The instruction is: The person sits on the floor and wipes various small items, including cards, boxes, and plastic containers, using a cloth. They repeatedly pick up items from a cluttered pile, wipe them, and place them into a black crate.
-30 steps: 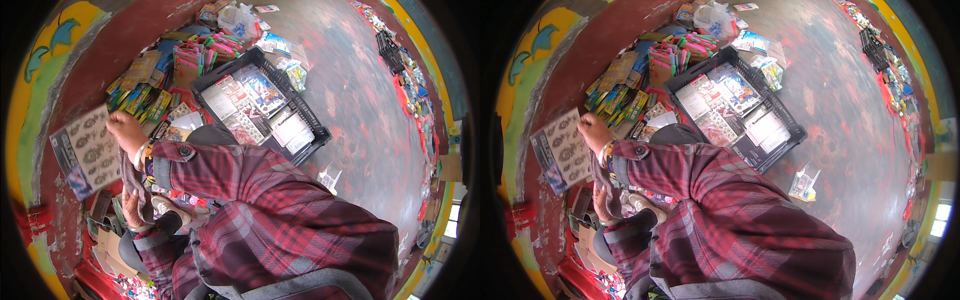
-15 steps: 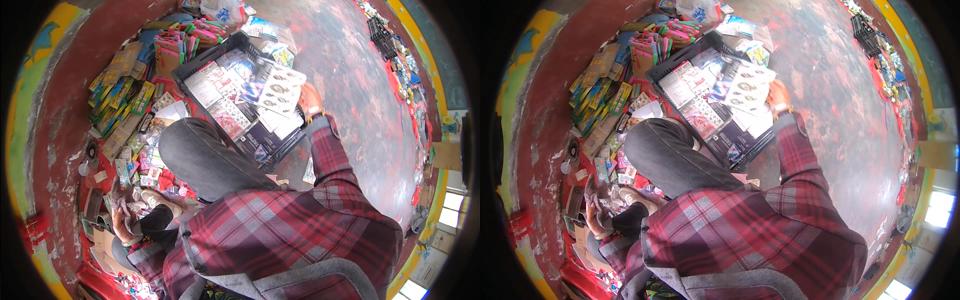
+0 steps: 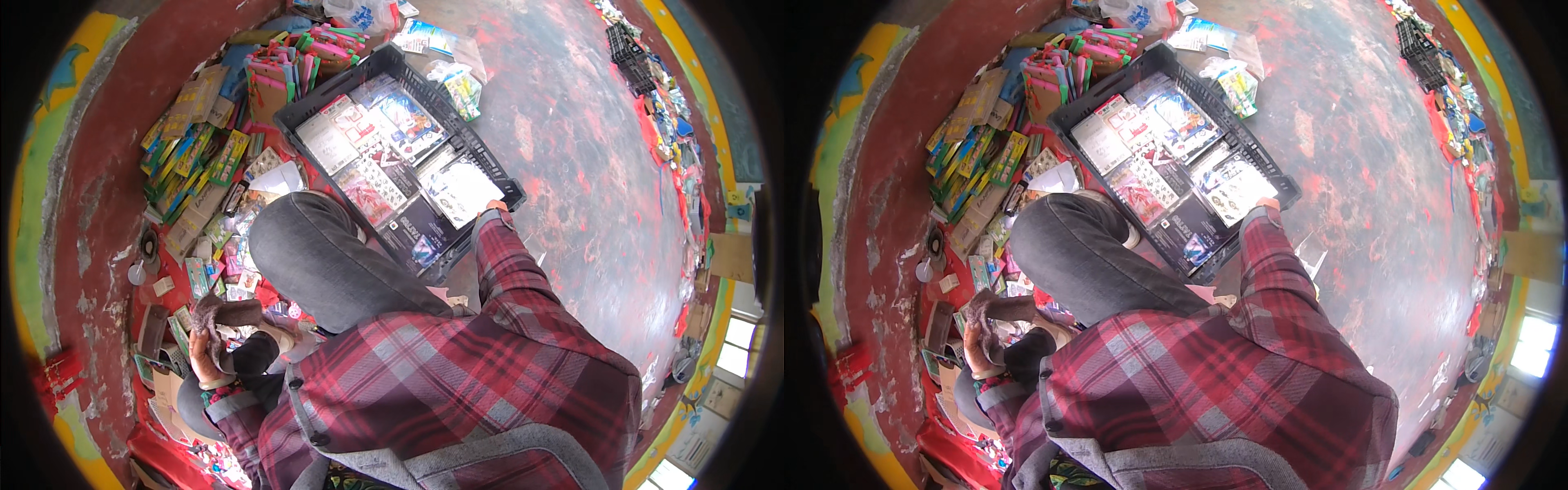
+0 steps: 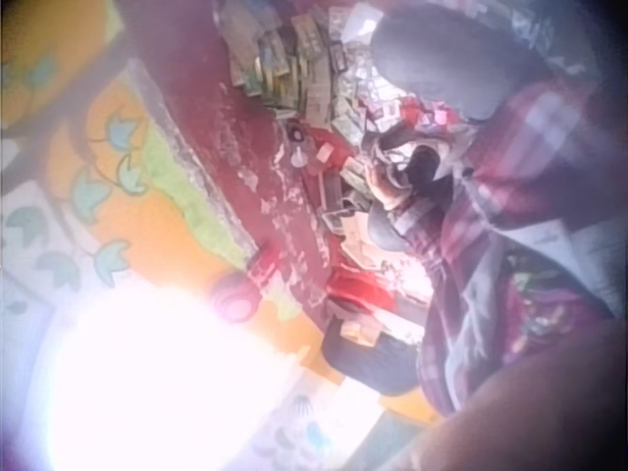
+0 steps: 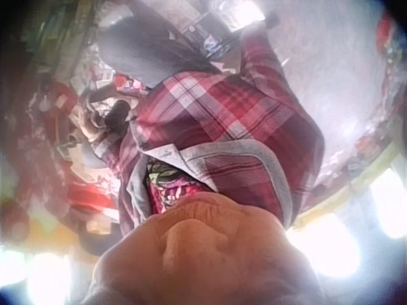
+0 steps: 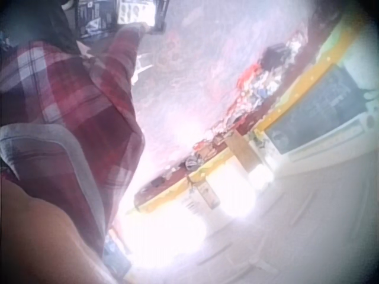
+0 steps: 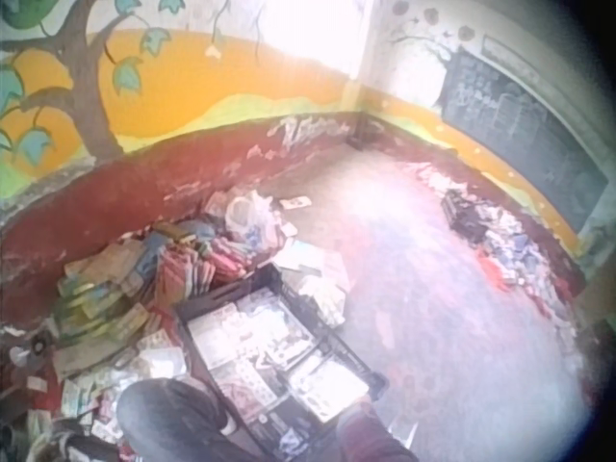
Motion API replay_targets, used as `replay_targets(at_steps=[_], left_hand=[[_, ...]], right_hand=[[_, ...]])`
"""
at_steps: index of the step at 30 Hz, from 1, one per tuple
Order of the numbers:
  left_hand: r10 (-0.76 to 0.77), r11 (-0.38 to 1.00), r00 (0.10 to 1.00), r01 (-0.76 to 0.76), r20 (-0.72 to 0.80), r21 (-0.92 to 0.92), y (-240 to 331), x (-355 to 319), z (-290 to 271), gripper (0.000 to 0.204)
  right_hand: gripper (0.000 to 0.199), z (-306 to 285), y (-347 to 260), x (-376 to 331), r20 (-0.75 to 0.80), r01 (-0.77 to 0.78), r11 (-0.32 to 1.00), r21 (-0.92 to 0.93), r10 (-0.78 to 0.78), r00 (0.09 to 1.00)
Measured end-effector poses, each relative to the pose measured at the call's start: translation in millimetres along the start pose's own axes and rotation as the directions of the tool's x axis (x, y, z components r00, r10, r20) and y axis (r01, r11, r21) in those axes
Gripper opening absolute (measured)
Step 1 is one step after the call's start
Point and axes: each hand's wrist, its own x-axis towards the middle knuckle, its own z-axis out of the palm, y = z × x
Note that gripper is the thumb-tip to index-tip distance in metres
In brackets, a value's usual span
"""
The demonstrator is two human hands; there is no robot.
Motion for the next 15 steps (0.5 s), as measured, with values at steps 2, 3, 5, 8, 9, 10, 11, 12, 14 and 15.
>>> replay_targets(at_steps=[2, 3, 5, 8, 9, 10, 11, 12, 14, 15], left_hand=[[-0.008, 0.999, 1.000, 0.008, -0.005, 0.031, -1, 0, 3, 0.022], [-0.012, 0.999, 1.000, 0.011, 0.015, 0.045, -1, 2, 3, 0.022], [-0.011, 0.998, 1.000, 0.009, 0.021, 0.060, -2, 5, 2, 0.021], [0.004, 0.997, 1.000, -0.003, -0.022, 0.074, -3, 3, 5, 0.022], [0.013, 0.996, 0.999, -0.010, -0.035, 0.084, -4, 3, 9, 0.022], [0.027, 0.995, 0.998, -0.022, -0.057, 0.093, -3, -1, 9, 0.022], [0.041, 0.994, 0.999, -0.040, -0.013, 0.105, -4, 1, -3, 0.026], [0.028, 0.992, 0.999, -0.025, -0.022, 0.126, 0, -2, -2, 0.026], [0.048, 0.988, 0.999, -0.046, -0.009, 0.150, 3, 0, 3, 0.026], [0.053, 0.992, 0.997, -0.058, 0.047, 0.112, -4, 15, 7, 0.027]], right_hand=[[0.020, 0, -5, 5, -0.029, 0.007, 0.997, -0.078, -0.009, 1.000], [0.021, 1, -9, 8, -0.045, 0.011, 0.992, -0.126, -0.016, 0.999], [0.022, 2, -16, 13, -0.080, 0.019, 0.968, -0.251, -0.041, 0.996], [0.023, 6, -23, 16, -0.109, 0.017, 0.800, -0.600, -0.103, 0.989], [0.024, 7, -28, 16, -0.064, 0.034, 0.618, -0.786, -0.137, 0.989], [0.024, 9, -35, 13, 0.112, 0.137, 0.171, -0.976, -0.149, 0.983], [0.025, 13, -42, 8, 0.283, 0.243, -0.275, -0.930, -0.114, 0.952], [0.025, 16, -45, 4, 0.395, 0.312, -0.499, -0.809, -0.067, 0.916], [0.027, 21, -45, 16, 0.495, 0.375, -0.554, -0.743, -0.079, 0.865], [0.024, 13, -26, 91, 0.601, 0.321, -0.674, -0.666, -0.229, 0.766]])
